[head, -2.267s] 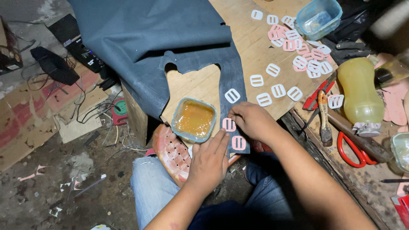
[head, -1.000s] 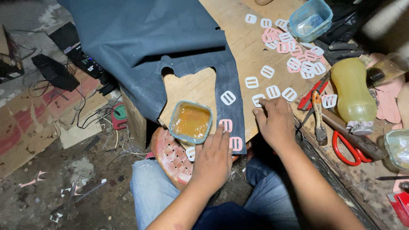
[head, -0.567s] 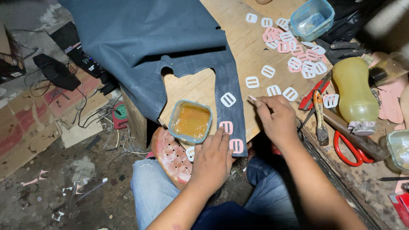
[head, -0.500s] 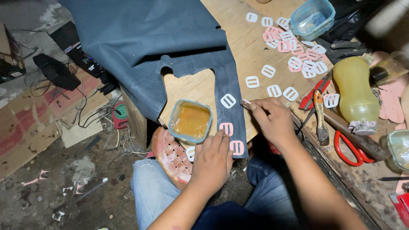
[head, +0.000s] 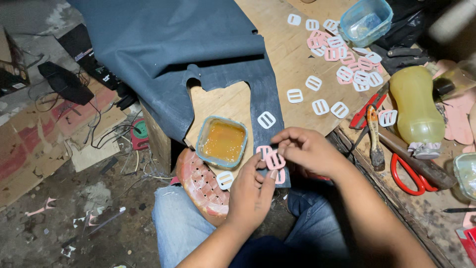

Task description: The person repeatedly picks small white plastic pieces, applies a yellowish adhesive from a container using a brush, and places them on a dark fabric strip. The person also handles pink plastic pieces and arranges them on the fabric.

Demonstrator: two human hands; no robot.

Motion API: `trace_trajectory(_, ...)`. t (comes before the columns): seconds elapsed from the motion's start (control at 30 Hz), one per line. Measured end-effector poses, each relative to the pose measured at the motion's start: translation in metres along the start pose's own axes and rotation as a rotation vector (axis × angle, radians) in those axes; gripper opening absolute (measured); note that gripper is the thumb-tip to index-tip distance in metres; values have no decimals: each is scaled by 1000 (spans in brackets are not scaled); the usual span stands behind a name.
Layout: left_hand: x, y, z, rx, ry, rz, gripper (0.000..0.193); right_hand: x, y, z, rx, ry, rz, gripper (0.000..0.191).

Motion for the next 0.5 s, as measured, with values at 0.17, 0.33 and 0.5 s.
trace_trajectory(0.17,-8,7,20,263,-575,-57,19,-12,9,12,-44,-260,-138,29)
trace_trajectory(0.33,-13,2,30,326,-600,-72,18,-16,36,39,146,-868,-518,34)
trace_trajectory(0.5,-9,0,28,262,-518,-125,18,-23,41,47,213,-791,-519,29)
Point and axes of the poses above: each hand's wrist, its own y-axis towards the middle knuckle, its own x-axis out of the back of the hand, z = x × y, the point moved 1 cm from there along y, towards the middle knuckle, and after that the axes turned 12 degrees about z, right-handed, at the moved point
